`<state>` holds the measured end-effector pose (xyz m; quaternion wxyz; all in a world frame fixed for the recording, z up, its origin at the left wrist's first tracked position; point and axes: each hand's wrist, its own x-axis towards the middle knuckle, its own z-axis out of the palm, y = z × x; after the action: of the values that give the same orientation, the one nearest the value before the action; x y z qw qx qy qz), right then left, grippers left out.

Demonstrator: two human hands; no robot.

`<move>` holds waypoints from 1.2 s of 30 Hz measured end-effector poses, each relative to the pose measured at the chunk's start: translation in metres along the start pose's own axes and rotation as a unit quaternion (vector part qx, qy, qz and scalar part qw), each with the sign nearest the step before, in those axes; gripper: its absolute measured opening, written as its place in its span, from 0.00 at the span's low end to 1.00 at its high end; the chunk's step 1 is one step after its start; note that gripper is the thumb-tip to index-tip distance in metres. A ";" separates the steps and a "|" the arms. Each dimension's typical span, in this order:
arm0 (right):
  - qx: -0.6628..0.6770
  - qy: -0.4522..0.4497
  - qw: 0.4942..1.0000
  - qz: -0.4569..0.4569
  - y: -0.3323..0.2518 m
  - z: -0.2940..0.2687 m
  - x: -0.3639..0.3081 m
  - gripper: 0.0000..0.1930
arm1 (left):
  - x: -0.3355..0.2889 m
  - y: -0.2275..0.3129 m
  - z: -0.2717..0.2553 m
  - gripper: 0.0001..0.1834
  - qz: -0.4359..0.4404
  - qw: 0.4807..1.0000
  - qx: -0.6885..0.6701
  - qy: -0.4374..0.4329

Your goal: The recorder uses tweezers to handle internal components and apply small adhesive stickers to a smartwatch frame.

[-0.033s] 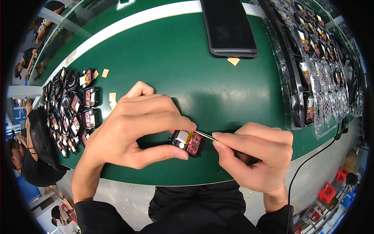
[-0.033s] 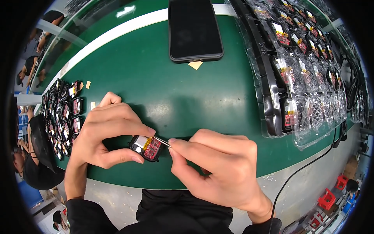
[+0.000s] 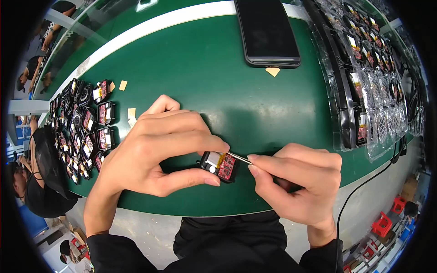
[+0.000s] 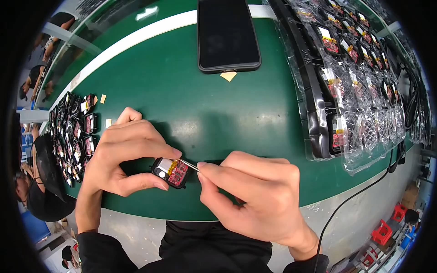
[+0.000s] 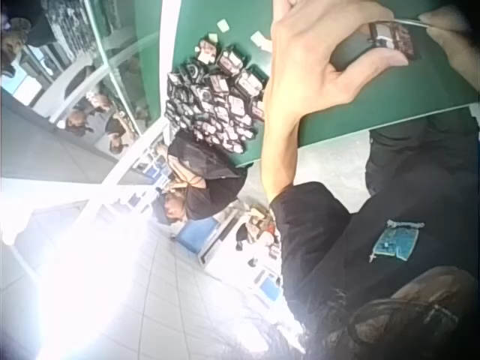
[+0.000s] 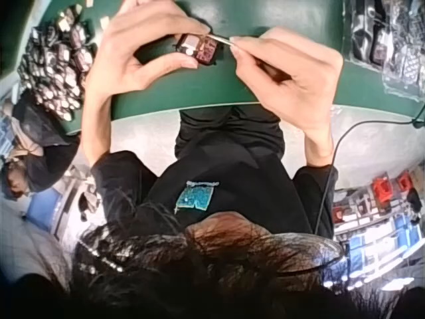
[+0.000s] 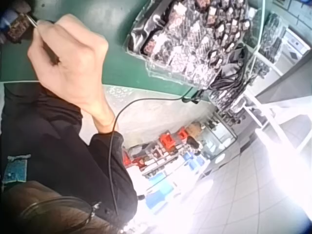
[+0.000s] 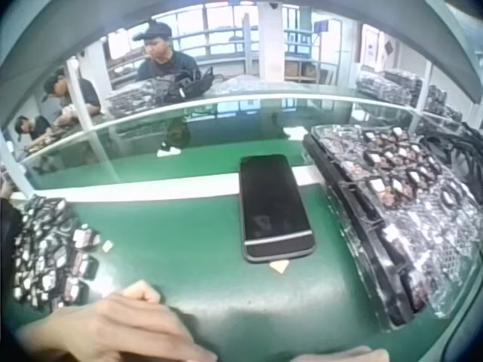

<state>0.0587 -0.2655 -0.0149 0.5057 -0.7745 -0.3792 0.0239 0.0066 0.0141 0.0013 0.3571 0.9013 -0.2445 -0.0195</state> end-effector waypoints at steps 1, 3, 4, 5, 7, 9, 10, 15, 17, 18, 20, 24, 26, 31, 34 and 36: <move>0.000 0.001 1.000 -0.001 -0.001 0.000 0.000 0.12 | 0.000 0.000 -0.001 0.29 0.002 1.000 0.004 -0.002; -0.011 -0.002 1.000 -0.013 -0.001 0.000 0.000 0.12 | -0.001 0.000 -0.001 0.29 0.005 1.000 0.010 -0.004; -0.013 0.000 1.000 -0.014 -0.001 0.001 0.000 0.12 | -0.001 0.000 -0.001 0.29 -0.001 1.000 0.007 -0.008; -0.007 0.001 1.000 -0.015 -0.001 0.002 0.001 0.11 | 0.000 -0.001 -0.002 0.29 -0.007 1.000 0.005 -0.011; -0.001 0.005 1.000 -0.018 0.000 0.002 0.002 0.11 | -0.001 -0.003 -0.003 0.28 -0.003 1.000 0.000 -0.009; 0.008 0.002 1.000 -0.010 0.000 0.000 0.003 0.11 | 0.000 -0.004 -0.004 0.28 0.001 1.000 -0.004 -0.007; 0.005 0.007 1.000 -0.015 0.000 -0.002 0.003 0.11 | 0.001 -0.003 -0.005 0.28 -0.004 1.000 -0.017 -0.003; 0.035 0.095 0.994 0.048 -0.007 -0.007 0.002 0.09 | 0.009 0.010 -0.005 0.30 -0.008 1.000 0.000 0.022; 0.053 0.116 0.990 0.055 -0.006 -0.005 -0.001 0.08 | 0.008 0.008 0.001 0.30 0.004 1.000 0.019 0.024; 0.060 0.127 0.989 0.053 -0.003 -0.003 -0.002 0.08 | 0.007 0.006 0.005 0.31 0.009 0.999 0.023 0.025; 0.087 0.131 0.986 0.048 -0.005 -0.001 -0.002 0.08 | 0.000 0.013 0.002 0.29 0.000 0.998 0.043 0.038; 0.114 0.141 0.982 0.048 -0.001 0.000 -0.008 0.08 | -0.002 0.014 -0.001 0.29 -0.095 0.993 -0.046 0.061; 0.116 0.145 0.982 0.040 0.001 0.001 -0.008 0.07 | 0.006 0.011 -0.011 0.29 -0.068 0.992 -0.064 0.082; 0.086 0.157 0.983 0.030 0.010 -0.009 -0.010 0.07 | 0.132 0.045 -0.017 0.27 0.089 0.988 -0.110 0.067; 0.101 0.128 0.986 0.031 0.002 -0.009 -0.006 0.06 | 0.219 0.062 0.001 0.23 0.243 0.967 -0.041 0.062; 0.087 0.098 0.990 0.049 -0.005 -0.002 -0.001 0.07 | 0.256 0.068 0.010 0.23 0.247 0.968 -0.023 0.035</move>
<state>0.0562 -0.2671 -0.0106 0.6044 -0.7437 -0.2857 0.0055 0.2009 -0.1512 0.0737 0.3803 0.8046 -0.4460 0.0951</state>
